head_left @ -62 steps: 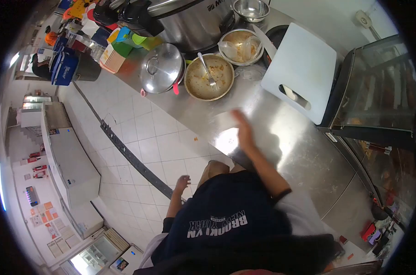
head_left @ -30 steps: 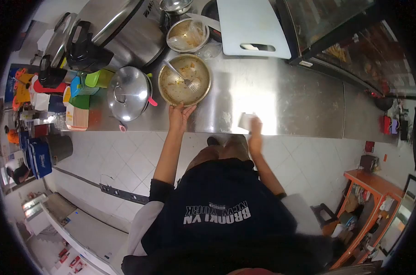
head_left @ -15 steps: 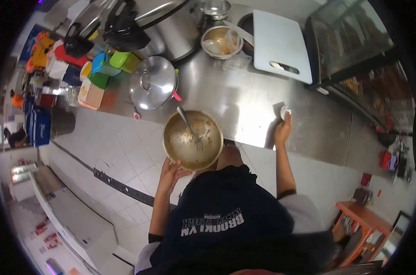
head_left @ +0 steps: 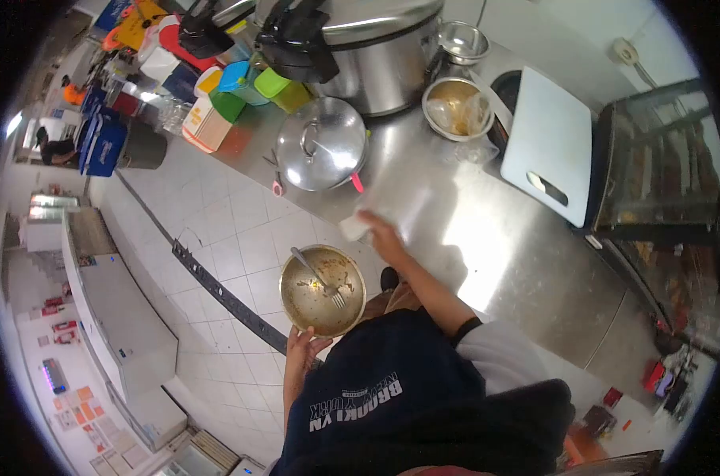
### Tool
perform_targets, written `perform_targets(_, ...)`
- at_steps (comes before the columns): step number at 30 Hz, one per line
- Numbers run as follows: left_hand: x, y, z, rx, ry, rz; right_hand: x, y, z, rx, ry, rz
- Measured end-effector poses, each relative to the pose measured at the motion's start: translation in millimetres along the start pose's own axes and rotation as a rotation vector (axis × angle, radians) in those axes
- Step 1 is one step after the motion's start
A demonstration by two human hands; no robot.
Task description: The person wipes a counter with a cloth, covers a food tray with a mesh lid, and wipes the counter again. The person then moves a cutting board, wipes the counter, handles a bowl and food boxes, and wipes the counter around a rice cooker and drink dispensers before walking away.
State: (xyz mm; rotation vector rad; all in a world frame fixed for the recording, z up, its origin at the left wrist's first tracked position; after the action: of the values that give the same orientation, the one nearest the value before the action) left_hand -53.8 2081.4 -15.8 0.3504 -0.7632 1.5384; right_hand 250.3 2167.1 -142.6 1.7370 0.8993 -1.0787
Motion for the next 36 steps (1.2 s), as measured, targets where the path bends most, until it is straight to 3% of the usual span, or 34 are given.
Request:
perform_targets(4,-2,-10,8,0.048,0.004,0.048,6,104,-55,0.437,-0.081,0.208)
perform_targets(7,-4,-10,12,0.061,-0.035,0.022,74,134,-100,0.549,0.029,0.484)
perform_targets(9,-7,-11,20,0.083,0.024,0.04,109,129,-128,0.478,-0.076,0.571)
perform_targets(14,-24,0,20,0.104,-0.01,0.098,83,99,-181,0.24,0.036,0.634)
perform_targets(21,-32,4,26,0.102,-0.034,0.17,48,66,-124,-0.109,0.154,0.408)
perform_targets(24,-31,0,23,0.077,-0.081,0.201,59,76,-128,-0.194,0.053,0.191)
perform_targets(27,-34,-2,22,0.096,-0.076,0.206,39,106,-157,-0.007,0.128,0.349)
perform_targets(29,-36,-2,21,0.111,-0.054,0.195,63,107,-169,0.013,0.122,0.48)
perform_targets(33,-32,-1,20,0.129,-0.046,0.19,77,55,-125,0.07,0.152,0.573)
perform_targets(36,-30,-3,21,0.123,-0.072,0.215,42,-20,-43,-0.168,0.123,0.333)
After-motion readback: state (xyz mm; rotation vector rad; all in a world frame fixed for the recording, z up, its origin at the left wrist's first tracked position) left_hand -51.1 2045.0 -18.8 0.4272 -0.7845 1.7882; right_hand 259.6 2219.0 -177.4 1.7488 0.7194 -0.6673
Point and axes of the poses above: each hand's wrist, its own z-axis away from the middle knuckle, its own y-axis out of the back of the hand, x = y × z, the point moved 5 cm from there along -z, towards the middle knuckle
